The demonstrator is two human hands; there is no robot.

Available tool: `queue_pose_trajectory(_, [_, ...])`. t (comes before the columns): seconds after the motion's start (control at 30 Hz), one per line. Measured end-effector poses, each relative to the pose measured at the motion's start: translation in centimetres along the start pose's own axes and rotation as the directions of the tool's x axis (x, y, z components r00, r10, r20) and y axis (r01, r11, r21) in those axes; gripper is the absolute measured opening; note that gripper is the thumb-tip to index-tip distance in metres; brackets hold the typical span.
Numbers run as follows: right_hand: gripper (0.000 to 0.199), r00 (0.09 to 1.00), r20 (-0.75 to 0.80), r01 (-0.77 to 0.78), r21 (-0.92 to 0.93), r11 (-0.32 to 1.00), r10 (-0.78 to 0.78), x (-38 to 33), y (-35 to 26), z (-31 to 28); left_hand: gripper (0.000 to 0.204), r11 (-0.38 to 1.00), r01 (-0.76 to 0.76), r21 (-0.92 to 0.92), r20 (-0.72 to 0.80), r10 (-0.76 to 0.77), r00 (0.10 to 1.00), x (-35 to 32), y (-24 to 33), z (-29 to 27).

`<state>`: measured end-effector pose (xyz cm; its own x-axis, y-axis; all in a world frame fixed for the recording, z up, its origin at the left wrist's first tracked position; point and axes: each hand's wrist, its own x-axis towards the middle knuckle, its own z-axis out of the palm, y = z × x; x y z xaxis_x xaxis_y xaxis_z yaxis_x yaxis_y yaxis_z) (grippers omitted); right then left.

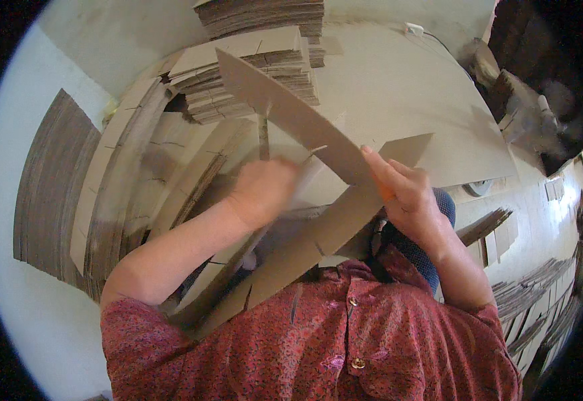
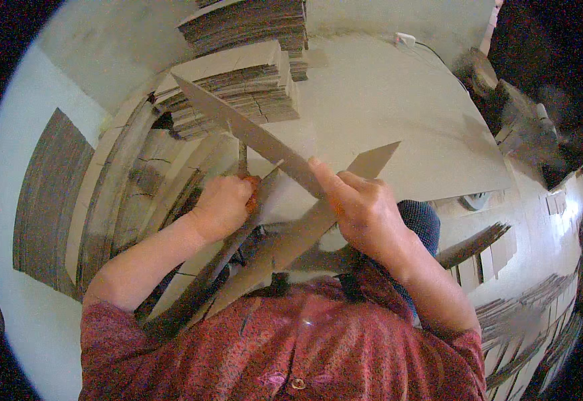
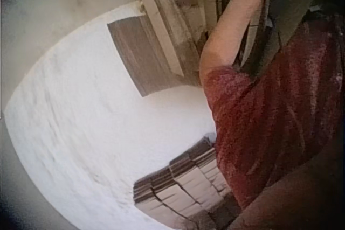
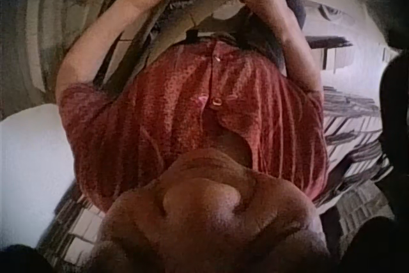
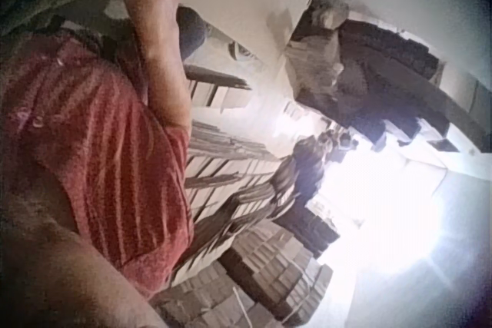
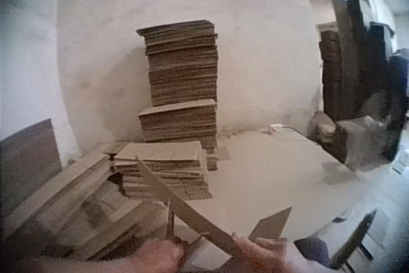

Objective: The person sits on the floor and repeatedly folds pre-cut cardboard sheets into multi-compartment dividers. They pick up a flat sheet, fold along scored lines to form upright partitions, and place the finished divider onto a growing stack. The process is repeated continuously with identical units.

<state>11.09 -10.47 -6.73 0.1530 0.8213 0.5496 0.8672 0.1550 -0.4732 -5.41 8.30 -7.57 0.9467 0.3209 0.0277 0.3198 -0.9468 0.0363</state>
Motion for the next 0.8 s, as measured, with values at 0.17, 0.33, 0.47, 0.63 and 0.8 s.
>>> queue_pose_trajectory(0.17, [0.043,0.987,0.101,-0.133,0.052,0.990,0.127,-0.6,1.9,1.6,0.008,0.962,-0.039,-0.269,-0.066,0.022,0.998,0.3,0.6,1.0])
queue_pose_trajectory(0.33, [0.041,0.984,0.105,-0.151,0.043,0.988,0.146,0.1,1.3,0.8,0.012,0.697,0.142,-0.703,0.109,-0.092,0.990,0.3,0.2,0.8])
queue_pose_trajectory(0.47, [0.041,0.984,0.147,-0.097,-0.019,0.995,0.099,-0.2,2.3,1.3,0.012,0.674,0.104,-0.731,0.127,-0.016,0.992,0.5,0.0,2.1])
queue_pose_trajectory(0.63, [0.039,0.956,0.213,-0.208,0.006,0.978,0.202,0.3,1.1,1.3,0.017,0.582,0.100,-0.807,0.083,-0.056,0.995,0.1,-0.1,1.2])
queue_pose_trajectory(0.8, [0.047,0.883,0.395,-0.193,-0.189,0.963,0.255,0.9,2.8,3.1,0.029,0.695,0.093,-0.713,-0.010,-0.143,0.990,-0.4,-2.0,1.6])
